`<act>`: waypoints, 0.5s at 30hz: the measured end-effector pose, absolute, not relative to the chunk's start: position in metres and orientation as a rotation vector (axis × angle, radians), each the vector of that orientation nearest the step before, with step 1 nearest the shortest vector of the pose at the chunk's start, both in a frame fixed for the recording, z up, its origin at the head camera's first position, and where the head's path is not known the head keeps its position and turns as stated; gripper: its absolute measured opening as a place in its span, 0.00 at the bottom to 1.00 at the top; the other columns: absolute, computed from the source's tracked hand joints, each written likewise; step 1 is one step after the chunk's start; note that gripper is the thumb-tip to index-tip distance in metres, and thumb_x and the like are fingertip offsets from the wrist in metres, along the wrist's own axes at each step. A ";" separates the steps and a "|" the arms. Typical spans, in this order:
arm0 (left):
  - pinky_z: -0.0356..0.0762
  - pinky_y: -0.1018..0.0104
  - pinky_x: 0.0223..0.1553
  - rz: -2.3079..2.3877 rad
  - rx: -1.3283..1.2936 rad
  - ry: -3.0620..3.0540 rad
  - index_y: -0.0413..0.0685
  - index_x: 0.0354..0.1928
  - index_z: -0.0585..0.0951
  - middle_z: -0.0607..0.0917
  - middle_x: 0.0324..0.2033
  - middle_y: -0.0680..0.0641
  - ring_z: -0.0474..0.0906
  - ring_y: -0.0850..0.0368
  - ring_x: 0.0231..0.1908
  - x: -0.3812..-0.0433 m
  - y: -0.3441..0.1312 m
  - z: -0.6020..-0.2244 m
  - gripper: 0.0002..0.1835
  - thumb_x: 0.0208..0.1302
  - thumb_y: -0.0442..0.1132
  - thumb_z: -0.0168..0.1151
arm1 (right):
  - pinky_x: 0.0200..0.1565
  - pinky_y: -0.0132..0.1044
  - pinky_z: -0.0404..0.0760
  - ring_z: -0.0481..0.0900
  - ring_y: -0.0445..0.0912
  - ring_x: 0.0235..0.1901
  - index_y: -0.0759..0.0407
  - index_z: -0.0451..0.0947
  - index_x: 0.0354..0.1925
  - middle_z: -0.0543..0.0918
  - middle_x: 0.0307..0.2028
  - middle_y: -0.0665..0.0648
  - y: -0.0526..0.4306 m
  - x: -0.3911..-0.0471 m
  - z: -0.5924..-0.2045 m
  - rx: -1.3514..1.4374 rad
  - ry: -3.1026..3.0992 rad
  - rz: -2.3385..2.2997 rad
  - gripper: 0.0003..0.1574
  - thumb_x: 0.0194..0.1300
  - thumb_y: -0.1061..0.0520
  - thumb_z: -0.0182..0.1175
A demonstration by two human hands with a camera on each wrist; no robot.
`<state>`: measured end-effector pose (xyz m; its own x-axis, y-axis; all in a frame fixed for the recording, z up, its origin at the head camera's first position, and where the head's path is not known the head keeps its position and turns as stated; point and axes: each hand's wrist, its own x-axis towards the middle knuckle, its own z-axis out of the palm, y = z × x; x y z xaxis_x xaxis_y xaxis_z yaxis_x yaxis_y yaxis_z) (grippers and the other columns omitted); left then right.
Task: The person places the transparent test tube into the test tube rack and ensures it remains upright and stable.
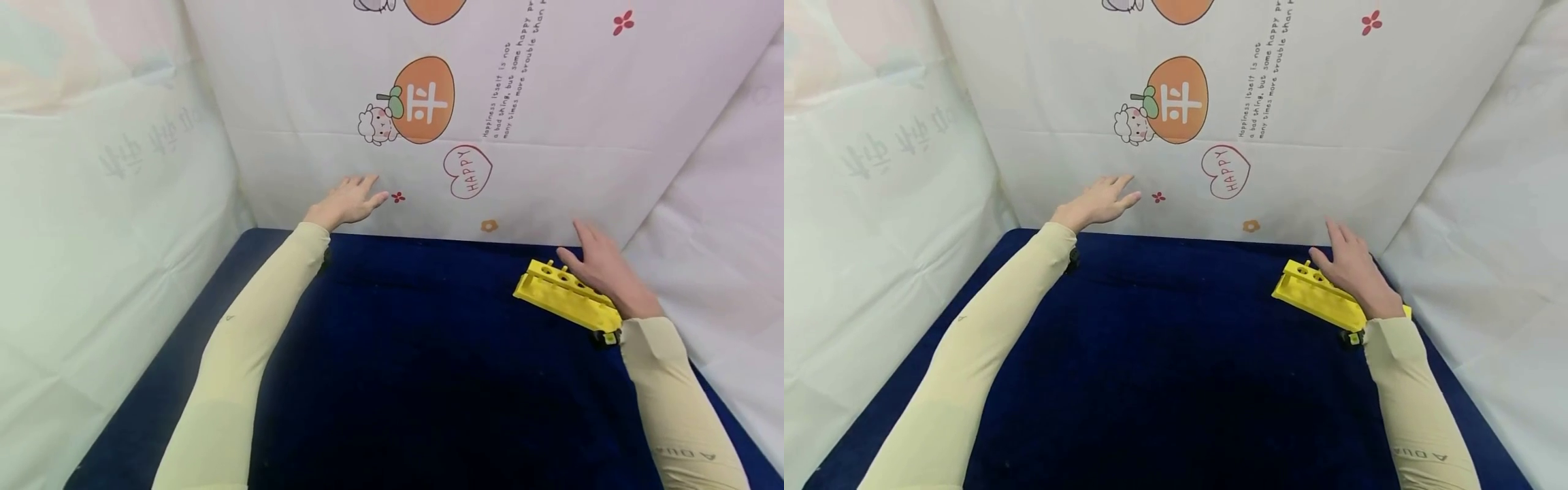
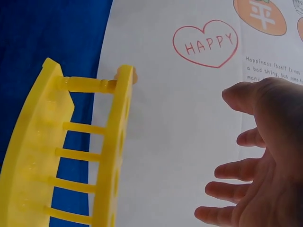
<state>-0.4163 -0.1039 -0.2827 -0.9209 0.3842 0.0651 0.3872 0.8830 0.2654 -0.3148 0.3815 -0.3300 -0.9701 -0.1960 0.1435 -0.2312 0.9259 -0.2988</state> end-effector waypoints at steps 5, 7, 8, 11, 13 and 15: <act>0.47 0.38 0.74 -0.522 -0.657 -2.986 0.54 0.79 0.47 0.52 0.77 0.40 0.45 0.40 0.77 -0.416 -0.096 -0.281 0.39 0.74 0.66 0.35 | 0.66 0.72 0.50 0.46 0.76 0.70 0.66 0.32 0.77 0.43 0.73 0.79 0.391 -0.312 -0.334 0.305 -2.936 0.515 0.51 0.76 0.40 0.44; 0.48 0.40 0.74 -0.524 -0.666 -2.975 0.53 0.78 0.47 0.53 0.76 0.40 0.46 0.41 0.76 -0.415 -0.094 -0.282 0.39 0.74 0.66 0.35 | 0.65 0.72 0.50 0.46 0.76 0.70 0.66 0.32 0.77 0.44 0.73 0.79 0.392 -0.311 -0.335 0.291 -2.933 0.507 0.52 0.76 0.39 0.45; 0.49 0.42 0.75 -0.516 -0.670 -2.981 0.53 0.79 0.47 0.54 0.76 0.40 0.47 0.41 0.76 -0.415 -0.094 -0.284 0.39 0.74 0.66 0.34 | 0.66 0.72 0.50 0.46 0.76 0.70 0.66 0.32 0.77 0.43 0.73 0.79 0.393 -0.310 -0.336 0.285 -2.940 0.508 0.52 0.76 0.39 0.45; 0.49 0.46 0.75 -0.518 -0.687 -2.989 0.53 0.79 0.47 0.54 0.76 0.41 0.48 0.42 0.76 -0.414 -0.092 -0.291 0.40 0.74 0.66 0.34 | 0.66 0.72 0.49 0.45 0.76 0.70 0.68 0.33 0.77 0.43 0.73 0.79 0.395 -0.307 -0.340 0.275 -2.950 0.516 0.53 0.75 0.40 0.46; 0.50 0.46 0.75 -0.556 -0.693 -2.990 0.54 0.78 0.47 0.54 0.76 0.41 0.48 0.43 0.76 -0.413 -0.089 -0.295 0.39 0.74 0.66 0.34 | 0.66 0.72 0.49 0.44 0.76 0.70 0.67 0.32 0.77 0.42 0.73 0.79 0.398 -0.304 -0.343 0.267 -2.956 0.541 0.53 0.75 0.40 0.47; 0.50 0.46 0.75 -0.595 -0.711 -2.983 0.54 0.78 0.48 0.54 0.76 0.42 0.49 0.43 0.76 -0.413 -0.085 -0.299 0.39 0.75 0.65 0.35 | 0.65 0.73 0.49 0.44 0.76 0.70 0.67 0.31 0.77 0.41 0.73 0.79 0.402 -0.301 -0.347 0.248 -2.962 0.563 0.54 0.75 0.39 0.47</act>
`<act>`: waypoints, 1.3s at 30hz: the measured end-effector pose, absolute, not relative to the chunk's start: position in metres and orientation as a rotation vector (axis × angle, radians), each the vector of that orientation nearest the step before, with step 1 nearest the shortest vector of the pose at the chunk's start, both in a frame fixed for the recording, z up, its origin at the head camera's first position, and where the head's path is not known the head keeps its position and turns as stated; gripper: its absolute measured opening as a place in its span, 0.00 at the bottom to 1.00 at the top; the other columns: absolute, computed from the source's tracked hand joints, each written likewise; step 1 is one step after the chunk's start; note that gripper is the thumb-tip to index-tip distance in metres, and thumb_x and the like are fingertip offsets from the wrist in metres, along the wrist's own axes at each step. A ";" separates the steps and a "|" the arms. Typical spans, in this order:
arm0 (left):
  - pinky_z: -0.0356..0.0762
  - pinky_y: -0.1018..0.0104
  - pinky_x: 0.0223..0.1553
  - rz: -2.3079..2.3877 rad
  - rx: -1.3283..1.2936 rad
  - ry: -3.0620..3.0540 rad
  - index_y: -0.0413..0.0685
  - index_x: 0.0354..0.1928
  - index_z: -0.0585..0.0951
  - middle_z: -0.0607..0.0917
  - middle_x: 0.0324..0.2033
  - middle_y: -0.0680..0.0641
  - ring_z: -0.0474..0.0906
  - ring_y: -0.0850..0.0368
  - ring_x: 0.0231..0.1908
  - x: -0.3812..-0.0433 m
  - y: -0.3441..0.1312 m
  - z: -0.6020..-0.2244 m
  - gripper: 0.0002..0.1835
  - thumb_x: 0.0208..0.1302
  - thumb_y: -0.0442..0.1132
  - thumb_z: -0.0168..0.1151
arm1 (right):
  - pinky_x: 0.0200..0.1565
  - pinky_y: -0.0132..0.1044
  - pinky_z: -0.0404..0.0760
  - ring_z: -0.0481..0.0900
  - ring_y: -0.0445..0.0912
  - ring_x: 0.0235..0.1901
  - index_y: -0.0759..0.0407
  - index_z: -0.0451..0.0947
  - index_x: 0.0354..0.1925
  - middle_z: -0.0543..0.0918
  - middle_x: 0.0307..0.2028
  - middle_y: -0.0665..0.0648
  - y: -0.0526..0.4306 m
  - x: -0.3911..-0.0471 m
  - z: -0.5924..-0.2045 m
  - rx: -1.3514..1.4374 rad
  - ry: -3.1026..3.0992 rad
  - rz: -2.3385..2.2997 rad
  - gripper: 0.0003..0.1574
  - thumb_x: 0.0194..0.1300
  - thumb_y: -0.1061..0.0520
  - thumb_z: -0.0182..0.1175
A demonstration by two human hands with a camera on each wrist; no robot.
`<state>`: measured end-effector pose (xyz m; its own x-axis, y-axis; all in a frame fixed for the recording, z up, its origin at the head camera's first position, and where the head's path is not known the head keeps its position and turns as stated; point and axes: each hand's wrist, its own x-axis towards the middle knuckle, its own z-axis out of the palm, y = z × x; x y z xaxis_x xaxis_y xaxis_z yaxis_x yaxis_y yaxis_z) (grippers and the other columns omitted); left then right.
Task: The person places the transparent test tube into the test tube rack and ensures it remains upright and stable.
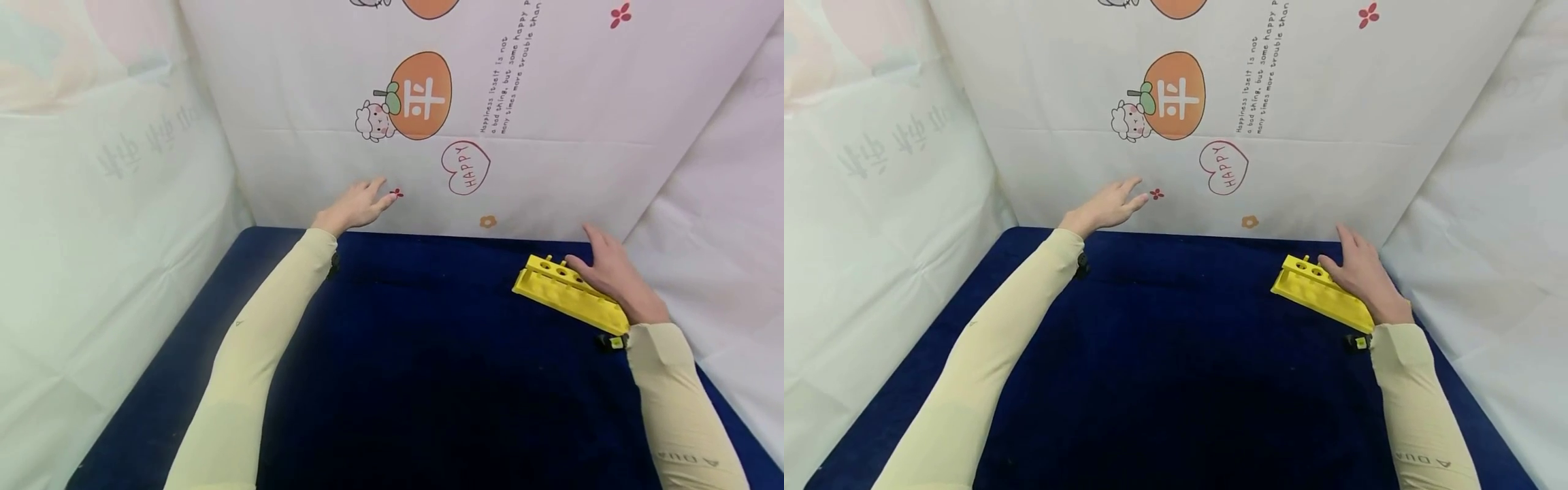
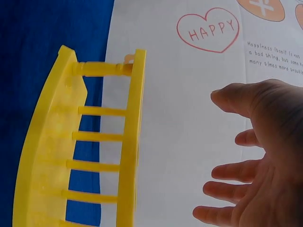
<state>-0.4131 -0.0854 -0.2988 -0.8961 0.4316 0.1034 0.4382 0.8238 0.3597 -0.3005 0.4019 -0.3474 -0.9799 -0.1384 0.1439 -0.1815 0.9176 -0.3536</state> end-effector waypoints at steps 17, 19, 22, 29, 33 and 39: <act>0.51 0.47 0.75 -0.799 -0.780 -2.924 0.54 0.78 0.49 0.55 0.76 0.42 0.49 0.44 0.76 -0.416 -0.061 -0.309 0.40 0.74 0.67 0.35 | 0.64 0.75 0.45 0.44 0.79 0.67 0.68 0.30 0.76 0.43 0.71 0.83 0.437 -0.288 -0.360 0.132 -2.947 0.546 0.58 0.73 0.39 0.51; 0.51 0.46 0.75 -0.825 -0.777 -2.931 0.55 0.78 0.48 0.54 0.76 0.42 0.48 0.44 0.76 -0.416 -0.060 -0.312 0.40 0.73 0.68 0.34 | 0.65 0.74 0.43 0.44 0.79 0.67 0.68 0.31 0.76 0.43 0.71 0.83 0.441 -0.286 -0.362 0.130 -2.946 0.529 0.59 0.72 0.38 0.52; 0.51 0.46 0.75 -0.870 -0.753 -2.937 0.56 0.78 0.48 0.53 0.77 0.43 0.48 0.45 0.77 -0.416 -0.059 -0.317 0.40 0.73 0.69 0.34 | 0.66 0.74 0.42 0.44 0.79 0.67 0.70 0.33 0.76 0.44 0.71 0.83 0.446 -0.284 -0.365 0.121 -2.956 0.518 0.59 0.71 0.37 0.53; 0.55 0.48 0.74 -0.923 -0.777 -2.910 0.52 0.77 0.52 0.58 0.75 0.43 0.53 0.46 0.75 -0.419 -0.058 -0.331 0.39 0.74 0.66 0.34 | 0.62 0.76 0.47 0.45 0.80 0.66 0.69 0.34 0.76 0.45 0.71 0.83 0.453 -0.281 -0.369 0.100 -3.000 0.514 0.63 0.69 0.35 0.56; 0.53 0.46 0.74 -0.917 -0.783 -2.907 0.52 0.77 0.52 0.55 0.76 0.43 0.51 0.45 0.76 -0.417 -0.054 -0.338 0.38 0.75 0.65 0.34 | 0.58 0.77 0.53 0.48 0.81 0.64 0.68 0.33 0.76 0.47 0.69 0.84 0.458 -0.278 -0.373 0.088 -3.035 0.486 0.65 0.67 0.34 0.58; 0.54 0.46 0.74 -0.972 -0.787 -2.869 0.52 0.77 0.52 0.55 0.76 0.43 0.52 0.45 0.75 -0.417 -0.049 -0.345 0.37 0.75 0.64 0.35 | 0.56 0.77 0.57 0.51 0.81 0.62 0.71 0.34 0.75 0.49 0.68 0.86 0.468 -0.276 -0.376 0.091 -3.061 0.476 0.66 0.66 0.35 0.60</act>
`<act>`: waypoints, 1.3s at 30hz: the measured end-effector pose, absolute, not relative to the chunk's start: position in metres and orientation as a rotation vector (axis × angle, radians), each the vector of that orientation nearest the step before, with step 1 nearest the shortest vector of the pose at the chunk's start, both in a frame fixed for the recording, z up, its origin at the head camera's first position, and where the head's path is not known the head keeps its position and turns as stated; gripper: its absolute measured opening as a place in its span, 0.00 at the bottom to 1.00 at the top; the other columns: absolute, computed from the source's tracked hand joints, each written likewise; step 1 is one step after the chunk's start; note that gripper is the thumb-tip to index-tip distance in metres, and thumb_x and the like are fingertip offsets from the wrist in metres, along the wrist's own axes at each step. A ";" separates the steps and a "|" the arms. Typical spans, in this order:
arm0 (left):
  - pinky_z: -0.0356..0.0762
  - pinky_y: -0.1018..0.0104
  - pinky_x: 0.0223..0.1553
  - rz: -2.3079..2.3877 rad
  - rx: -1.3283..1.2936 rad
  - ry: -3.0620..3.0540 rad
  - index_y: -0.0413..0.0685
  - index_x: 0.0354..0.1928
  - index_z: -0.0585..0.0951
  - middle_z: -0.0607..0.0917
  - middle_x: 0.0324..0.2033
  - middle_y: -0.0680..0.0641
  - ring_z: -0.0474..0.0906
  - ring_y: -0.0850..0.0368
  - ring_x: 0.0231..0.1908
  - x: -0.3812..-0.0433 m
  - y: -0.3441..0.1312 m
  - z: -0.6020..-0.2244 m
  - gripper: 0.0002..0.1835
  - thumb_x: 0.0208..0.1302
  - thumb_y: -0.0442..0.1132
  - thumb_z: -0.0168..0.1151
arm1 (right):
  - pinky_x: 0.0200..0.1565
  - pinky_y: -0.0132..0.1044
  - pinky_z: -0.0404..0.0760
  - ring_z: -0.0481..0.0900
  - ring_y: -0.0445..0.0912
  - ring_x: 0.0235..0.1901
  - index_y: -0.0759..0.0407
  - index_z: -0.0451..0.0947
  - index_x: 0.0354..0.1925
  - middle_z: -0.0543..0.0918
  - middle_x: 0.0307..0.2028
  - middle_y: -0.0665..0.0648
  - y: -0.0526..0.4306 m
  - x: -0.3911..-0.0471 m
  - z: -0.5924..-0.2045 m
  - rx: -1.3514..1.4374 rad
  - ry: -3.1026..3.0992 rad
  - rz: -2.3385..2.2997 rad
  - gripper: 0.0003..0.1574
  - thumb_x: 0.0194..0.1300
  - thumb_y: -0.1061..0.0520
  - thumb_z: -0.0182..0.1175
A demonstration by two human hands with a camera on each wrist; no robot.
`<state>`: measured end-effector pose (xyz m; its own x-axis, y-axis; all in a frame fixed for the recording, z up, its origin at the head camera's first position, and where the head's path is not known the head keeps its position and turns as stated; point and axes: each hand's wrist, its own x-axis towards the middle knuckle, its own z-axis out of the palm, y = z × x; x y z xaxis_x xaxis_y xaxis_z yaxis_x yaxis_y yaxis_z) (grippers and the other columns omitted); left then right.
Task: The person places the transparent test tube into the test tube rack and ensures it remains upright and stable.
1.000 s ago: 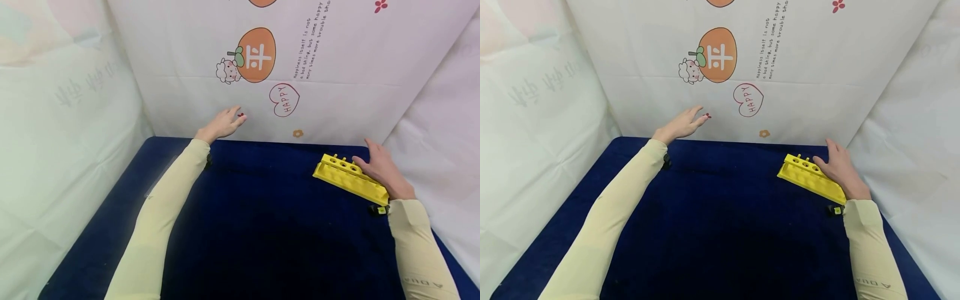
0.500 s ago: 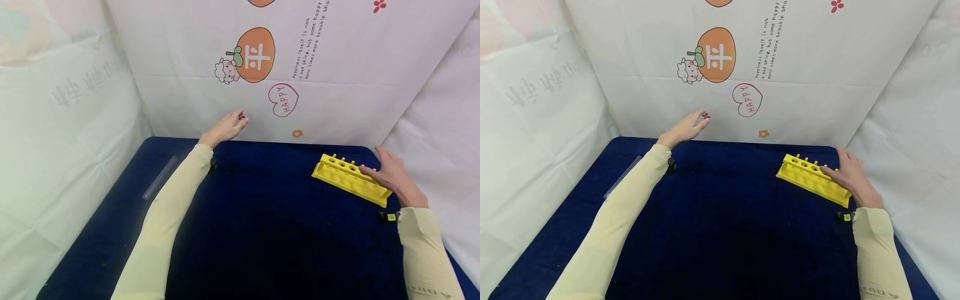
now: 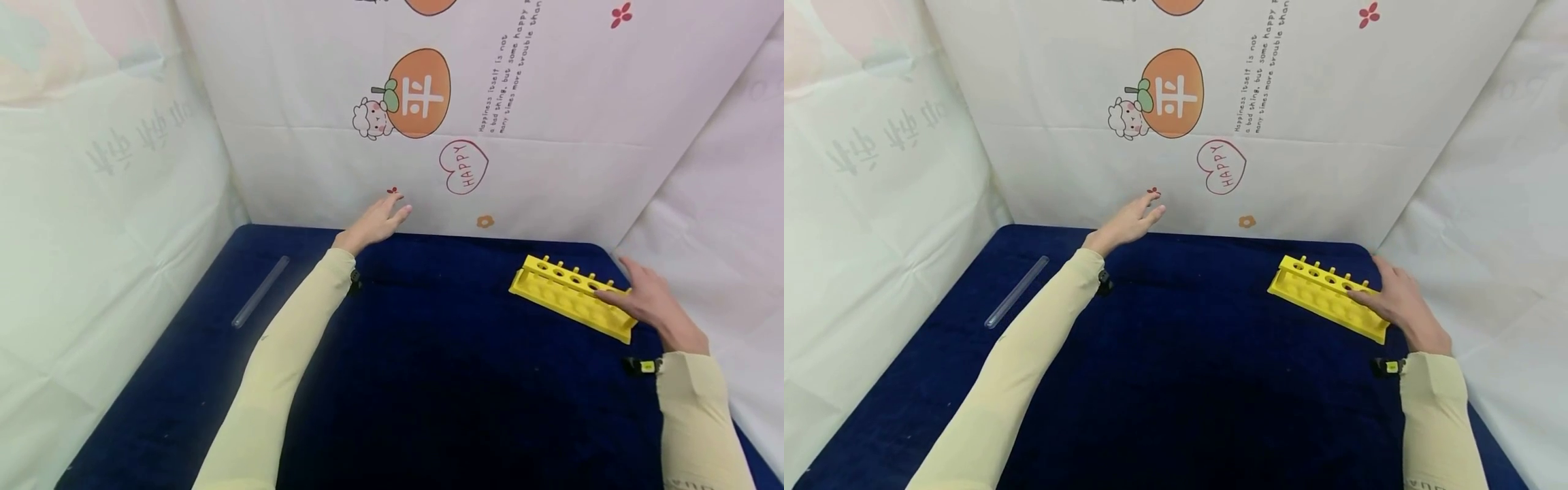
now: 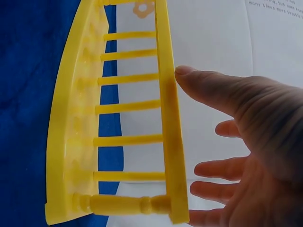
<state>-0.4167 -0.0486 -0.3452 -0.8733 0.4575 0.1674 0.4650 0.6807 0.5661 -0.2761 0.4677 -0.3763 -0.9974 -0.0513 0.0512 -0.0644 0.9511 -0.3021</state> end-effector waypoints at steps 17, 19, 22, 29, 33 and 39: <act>0.69 0.49 0.66 -1.208 -0.856 -2.697 0.54 0.76 0.57 0.69 0.69 0.39 0.68 0.44 0.68 -0.409 -0.022 -0.369 0.33 0.76 0.60 0.40 | 0.55 0.76 0.60 0.51 0.82 0.60 0.77 0.27 0.73 0.44 0.67 0.88 0.485 -0.272 -0.383 -0.060 -3.225 0.524 0.72 0.66 0.27 0.51; 0.70 0.49 0.65 -1.221 -0.854 -2.688 0.54 0.75 0.57 0.70 0.68 0.39 0.69 0.46 0.67 -0.408 -0.017 -0.372 0.33 0.76 0.60 0.40 | 0.54 0.76 0.61 0.51 0.83 0.60 0.77 0.26 0.72 0.43 0.67 0.89 0.485 -0.271 -0.382 -0.090 -3.235 0.534 0.73 0.65 0.25 0.51; 0.71 0.50 0.65 -1.233 -0.868 -2.684 0.54 0.75 0.57 0.70 0.68 0.40 0.70 0.49 0.66 -0.407 -0.011 -0.377 0.32 0.76 0.60 0.40 | 0.53 0.75 0.63 0.53 0.83 0.59 0.78 0.26 0.72 0.45 0.65 0.90 0.486 -0.270 -0.382 -0.138 -3.240 0.524 0.75 0.65 0.24 0.50; 0.73 0.54 0.64 -1.298 -0.856 -2.688 0.59 0.74 0.59 0.72 0.67 0.46 0.72 0.53 0.65 -0.406 0.003 -0.388 0.31 0.75 0.62 0.41 | 0.47 0.70 0.69 0.61 0.80 0.55 0.80 0.30 0.72 0.54 0.61 0.90 0.486 -0.269 -0.385 -0.195 -3.211 0.504 0.75 0.64 0.23 0.51; 0.73 0.55 0.63 -1.346 -0.880 -2.673 0.58 0.73 0.60 0.73 0.66 0.46 0.73 0.53 0.64 -0.404 0.010 -0.390 0.29 0.76 0.59 0.41 | 0.46 0.69 0.70 0.63 0.79 0.55 0.81 0.35 0.72 0.56 0.60 0.90 0.488 -0.268 -0.385 -0.188 -3.205 0.525 0.72 0.65 0.25 0.51; 0.74 0.55 0.63 -1.385 -0.879 -2.652 0.57 0.73 0.60 0.74 0.66 0.46 0.72 0.52 0.64 -0.402 0.020 -0.394 0.28 0.77 0.59 0.40 | 0.46 0.69 0.70 0.63 0.79 0.54 0.79 0.40 0.72 0.57 0.60 0.89 0.491 -0.269 -0.386 -0.199 -3.186 0.557 0.69 0.65 0.24 0.50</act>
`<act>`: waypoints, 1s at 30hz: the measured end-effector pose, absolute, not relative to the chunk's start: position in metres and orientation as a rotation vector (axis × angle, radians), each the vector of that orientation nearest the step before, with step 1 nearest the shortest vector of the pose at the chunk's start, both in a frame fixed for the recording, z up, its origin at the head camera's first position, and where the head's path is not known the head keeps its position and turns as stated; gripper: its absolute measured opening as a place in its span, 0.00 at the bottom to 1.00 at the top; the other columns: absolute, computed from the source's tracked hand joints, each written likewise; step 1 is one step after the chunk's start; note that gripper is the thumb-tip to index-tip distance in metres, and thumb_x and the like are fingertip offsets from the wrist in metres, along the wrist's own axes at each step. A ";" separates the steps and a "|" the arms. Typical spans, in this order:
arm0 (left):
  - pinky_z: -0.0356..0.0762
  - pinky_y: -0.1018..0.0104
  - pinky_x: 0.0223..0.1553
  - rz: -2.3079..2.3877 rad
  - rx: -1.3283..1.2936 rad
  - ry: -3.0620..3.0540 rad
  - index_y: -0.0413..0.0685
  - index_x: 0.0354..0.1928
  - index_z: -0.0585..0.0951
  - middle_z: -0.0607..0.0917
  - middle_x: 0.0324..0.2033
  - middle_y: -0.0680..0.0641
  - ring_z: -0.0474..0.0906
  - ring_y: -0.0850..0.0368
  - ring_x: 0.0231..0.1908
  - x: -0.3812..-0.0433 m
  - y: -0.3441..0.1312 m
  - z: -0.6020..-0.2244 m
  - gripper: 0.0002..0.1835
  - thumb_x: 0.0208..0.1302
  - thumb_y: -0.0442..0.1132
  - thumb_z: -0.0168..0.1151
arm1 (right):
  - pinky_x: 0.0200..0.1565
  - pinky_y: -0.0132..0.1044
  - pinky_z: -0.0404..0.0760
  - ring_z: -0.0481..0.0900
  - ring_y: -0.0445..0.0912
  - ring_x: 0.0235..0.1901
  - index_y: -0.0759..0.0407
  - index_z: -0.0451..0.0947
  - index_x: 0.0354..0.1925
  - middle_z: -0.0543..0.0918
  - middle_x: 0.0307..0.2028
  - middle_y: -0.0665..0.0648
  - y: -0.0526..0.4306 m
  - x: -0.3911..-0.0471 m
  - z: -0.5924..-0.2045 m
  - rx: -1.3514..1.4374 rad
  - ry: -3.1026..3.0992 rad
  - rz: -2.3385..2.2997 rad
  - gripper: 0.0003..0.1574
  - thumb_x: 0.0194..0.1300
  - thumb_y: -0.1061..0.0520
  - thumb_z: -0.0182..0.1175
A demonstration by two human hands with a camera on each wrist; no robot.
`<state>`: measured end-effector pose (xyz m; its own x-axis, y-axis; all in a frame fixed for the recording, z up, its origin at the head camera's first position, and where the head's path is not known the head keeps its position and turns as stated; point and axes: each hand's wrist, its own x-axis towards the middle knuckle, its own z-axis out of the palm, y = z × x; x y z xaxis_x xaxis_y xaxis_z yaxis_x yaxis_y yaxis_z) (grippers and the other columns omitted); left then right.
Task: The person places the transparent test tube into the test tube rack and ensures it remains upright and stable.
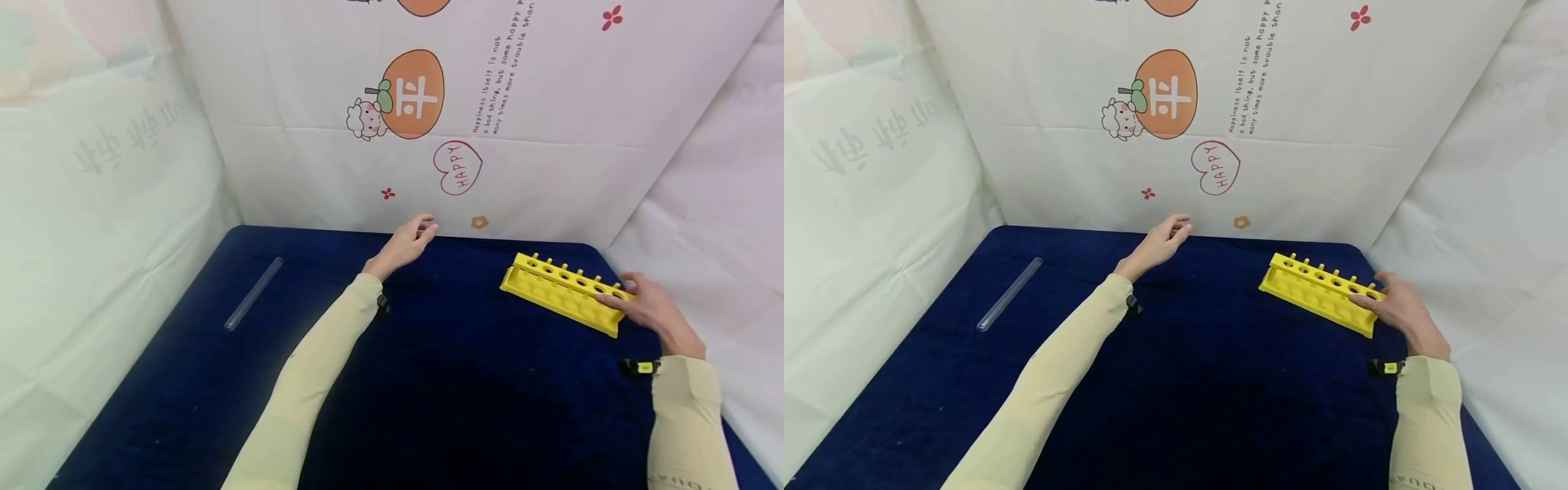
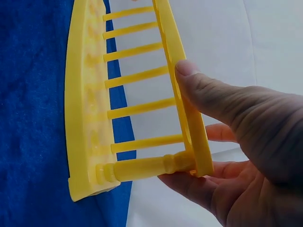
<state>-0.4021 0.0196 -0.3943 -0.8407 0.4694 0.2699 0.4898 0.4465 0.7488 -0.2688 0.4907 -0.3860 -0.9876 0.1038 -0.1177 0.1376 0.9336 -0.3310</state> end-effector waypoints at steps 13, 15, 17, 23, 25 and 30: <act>0.74 0.54 0.63 -1.467 -0.874 -2.628 0.60 0.71 0.62 0.74 0.65 0.48 0.71 0.52 0.65 -0.398 0.033 -0.409 0.27 0.77 0.61 0.37 | 0.49 0.70 0.69 0.60 0.79 0.57 0.80 0.50 0.69 0.56 0.63 0.87 0.489 -0.270 -0.393 0.303 3.030 -0.596 0.65 0.66 0.25 0.49; 0.73 0.54 0.63 -1.476 -0.865 -2.634 0.60 0.71 0.62 0.74 0.66 0.48 0.71 0.52 0.65 -0.397 0.035 -0.410 0.28 0.77 0.61 0.37 | 0.49 0.70 0.68 0.59 0.79 0.57 0.79 0.51 0.69 0.56 0.63 0.86 0.490 -0.271 -0.394 0.287 3.043 -0.607 0.63 0.66 0.25 0.49; 0.73 0.54 0.63 -1.489 -0.857 -2.638 0.60 0.71 0.63 0.73 0.66 0.48 0.71 0.52 0.65 -0.397 0.038 -0.411 0.28 0.77 0.62 0.37 | 0.49 0.71 0.68 0.59 0.79 0.58 0.78 0.53 0.69 0.56 0.64 0.86 0.492 -0.271 -0.396 0.270 3.057 -0.610 0.61 0.67 0.26 0.49; 0.74 0.54 0.62 -1.491 -0.859 -2.634 0.61 0.71 0.63 0.74 0.65 0.48 0.72 0.52 0.65 -0.397 0.051 -0.416 0.30 0.75 0.64 0.35 | 0.50 0.71 0.67 0.58 0.79 0.59 0.73 0.55 0.71 0.56 0.65 0.85 0.498 -0.274 -0.400 0.222 3.090 -0.625 0.56 0.69 0.29 0.50; 0.75 0.54 0.61 -1.504 -0.868 -2.631 0.61 0.70 0.64 0.75 0.64 0.48 0.72 0.53 0.64 -0.396 0.056 -0.418 0.30 0.75 0.65 0.35 | 0.51 0.71 0.68 0.58 0.79 0.60 0.72 0.55 0.71 0.57 0.65 0.85 0.499 -0.275 -0.402 0.215 3.096 -0.627 0.55 0.69 0.30 0.51; 0.77 0.55 0.58 -1.523 -0.886 -2.624 0.64 0.70 0.64 0.76 0.62 0.50 0.74 0.55 0.62 -0.393 0.066 -0.425 0.30 0.74 0.67 0.34 | 0.50 0.71 0.69 0.60 0.79 0.59 0.72 0.55 0.71 0.58 0.64 0.86 0.499 -0.274 -0.406 0.211 3.087 -0.671 0.54 0.69 0.31 0.52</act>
